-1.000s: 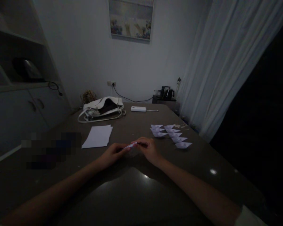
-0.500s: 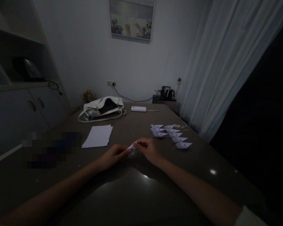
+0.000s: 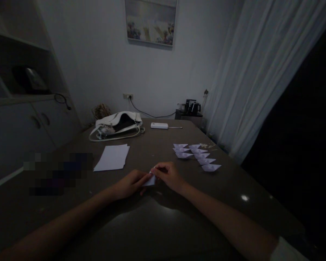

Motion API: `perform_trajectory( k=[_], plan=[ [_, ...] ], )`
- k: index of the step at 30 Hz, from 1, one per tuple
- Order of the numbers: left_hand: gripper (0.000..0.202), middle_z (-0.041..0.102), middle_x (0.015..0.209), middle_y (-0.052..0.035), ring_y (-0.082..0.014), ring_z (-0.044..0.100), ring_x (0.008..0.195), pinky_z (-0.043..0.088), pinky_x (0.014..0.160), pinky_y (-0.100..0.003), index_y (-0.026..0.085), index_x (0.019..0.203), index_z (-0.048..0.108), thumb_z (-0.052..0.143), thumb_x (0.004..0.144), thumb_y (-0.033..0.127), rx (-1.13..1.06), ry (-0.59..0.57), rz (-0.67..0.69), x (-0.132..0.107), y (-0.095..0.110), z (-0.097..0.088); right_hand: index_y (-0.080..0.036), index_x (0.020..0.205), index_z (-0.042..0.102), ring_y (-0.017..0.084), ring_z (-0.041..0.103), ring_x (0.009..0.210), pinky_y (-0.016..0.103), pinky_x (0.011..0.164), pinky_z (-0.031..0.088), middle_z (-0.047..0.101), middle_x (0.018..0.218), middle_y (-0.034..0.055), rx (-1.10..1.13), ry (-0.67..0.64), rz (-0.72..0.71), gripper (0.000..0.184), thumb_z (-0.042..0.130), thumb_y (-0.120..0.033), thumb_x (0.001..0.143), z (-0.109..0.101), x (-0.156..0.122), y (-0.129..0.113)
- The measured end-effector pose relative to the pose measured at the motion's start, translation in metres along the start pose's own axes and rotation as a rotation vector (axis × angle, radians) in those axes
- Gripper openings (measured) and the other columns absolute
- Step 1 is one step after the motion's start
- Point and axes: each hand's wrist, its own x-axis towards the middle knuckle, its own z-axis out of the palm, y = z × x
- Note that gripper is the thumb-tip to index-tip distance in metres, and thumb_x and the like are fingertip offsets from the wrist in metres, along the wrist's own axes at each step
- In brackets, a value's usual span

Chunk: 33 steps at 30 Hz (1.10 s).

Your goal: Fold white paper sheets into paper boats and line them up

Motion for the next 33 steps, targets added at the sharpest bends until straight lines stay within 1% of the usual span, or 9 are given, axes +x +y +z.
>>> perform_trajectory(
  k=[4, 9, 13, 15, 17, 19, 24, 27, 33],
  plan=[
    [0.058, 0.05, 0.048, 0.0021, -0.0096, 0.042, 0.045, 0.034, 0.047, -0.02, 0.015, 0.056, 0.054, 0.03, 0.089, 0.057, -0.006, 0.01, -0.005, -0.001, 0.005, 0.0, -0.015, 0.067, 0.065, 0.01, 0.049, 0.054, 0.021, 0.051, 0.037, 0.056, 0.057, -0.0004, 0.037, 0.002, 0.037, 0.03, 0.058, -0.041, 0.08, 0.001, 0.0, 0.002],
    [0.057, 0.048, 0.046, 0.003, -0.009, 0.042, 0.043, 0.033, 0.046, -0.019, 0.015, 0.058, 0.053, 0.031, 0.089, 0.058, -0.035, 0.007, -0.015, 0.0, 0.001, 0.001, -0.015, 0.06, 0.06, 0.009, 0.044, 0.051, 0.021, 0.05, 0.034, 0.05, 0.053, -0.002, 0.053, 0.032, 0.028, 0.036, 0.054, -0.043, 0.082, 0.003, 0.0, 0.0],
    [0.061, 0.049, 0.045, 0.0022, -0.0087, 0.042, 0.042, 0.033, 0.046, -0.019, 0.014, 0.058, 0.055, 0.029, 0.088, 0.06, -0.102, -0.051, -0.05, 0.001, -0.003, 0.002, -0.016, 0.06, 0.06, 0.01, 0.044, 0.053, 0.022, 0.051, 0.034, 0.05, 0.055, -0.0011, 0.029, 0.115, 0.006, 0.033, 0.055, -0.041, 0.08, 0.001, 0.002, -0.001],
    [0.062, 0.049, 0.044, 0.0026, -0.0088, 0.041, 0.041, 0.033, 0.045, -0.019, 0.012, 0.069, 0.062, 0.028, 0.088, 0.061, -0.125, -0.073, -0.067, 0.002, -0.004, 0.001, -0.016, 0.061, 0.059, 0.011, 0.045, 0.054, 0.022, 0.051, 0.034, 0.051, 0.056, -0.0005, 0.034, 0.16, 0.015, 0.032, 0.055, -0.041, 0.079, -0.001, 0.004, 0.001],
    [0.061, 0.049, 0.044, 0.0036, -0.0089, 0.04, 0.04, 0.031, 0.043, -0.019, 0.011, 0.083, 0.065, 0.03, 0.088, 0.06, -0.132, -0.068, -0.079, 0.002, -0.005, 0.001, -0.016, 0.06, 0.059, 0.011, 0.046, 0.054, 0.023, 0.051, 0.035, 0.051, 0.056, -0.0003, 0.048, 0.169, 0.026, 0.032, 0.055, -0.041, 0.079, -0.003, 0.005, 0.003],
    [0.06, 0.048, 0.044, 0.004, -0.009, 0.041, 0.039, 0.031, 0.043, -0.019, 0.01, 0.088, 0.065, 0.033, 0.087, 0.06, -0.129, -0.061, -0.077, 0.002, -0.007, 0.0, -0.016, 0.06, 0.059, 0.012, 0.046, 0.054, 0.023, 0.051, 0.035, 0.051, 0.056, -0.0003, 0.056, 0.158, 0.031, 0.032, 0.055, -0.041, 0.079, -0.003, 0.005, 0.004],
    [0.061, 0.05, 0.044, 0.0033, -0.009, 0.041, 0.039, 0.031, 0.042, -0.019, 0.01, 0.091, 0.066, 0.032, 0.087, 0.06, -0.131, -0.072, -0.059, 0.003, -0.011, 0.0, -0.016, 0.062, 0.06, 0.012, 0.047, 0.054, 0.023, 0.051, 0.036, 0.052, 0.057, 0.0005, 0.075, 0.167, 0.034, 0.031, 0.056, -0.042, 0.079, -0.001, 0.004, 0.003],
    [0.063, 0.051, 0.045, 0.0028, -0.0092, 0.042, 0.039, 0.032, 0.044, -0.019, 0.01, 0.093, 0.067, 0.028, 0.089, 0.059, -0.12, -0.079, -0.046, 0.003, -0.012, -0.001, -0.016, 0.061, 0.058, 0.011, 0.045, 0.053, 0.022, 0.051, 0.036, 0.05, 0.056, -0.0006, 0.071, 0.232, 0.039, 0.032, 0.055, -0.042, 0.078, -0.005, 0.006, 0.003],
    [0.062, 0.05, 0.045, 0.0021, -0.0103, 0.046, 0.043, 0.037, 0.049, -0.02, 0.009, 0.085, 0.068, 0.031, 0.089, 0.058, -0.104, -0.107, -0.039, 0.003, -0.01, -0.003, -0.015, 0.062, 0.055, 0.01, 0.044, 0.053, 0.021, 0.049, 0.033, 0.046, 0.055, -0.0019, 0.07, 0.365, 0.043, 0.034, 0.054, -0.045, 0.077, -0.019, 0.016, 0.012]
  ],
)
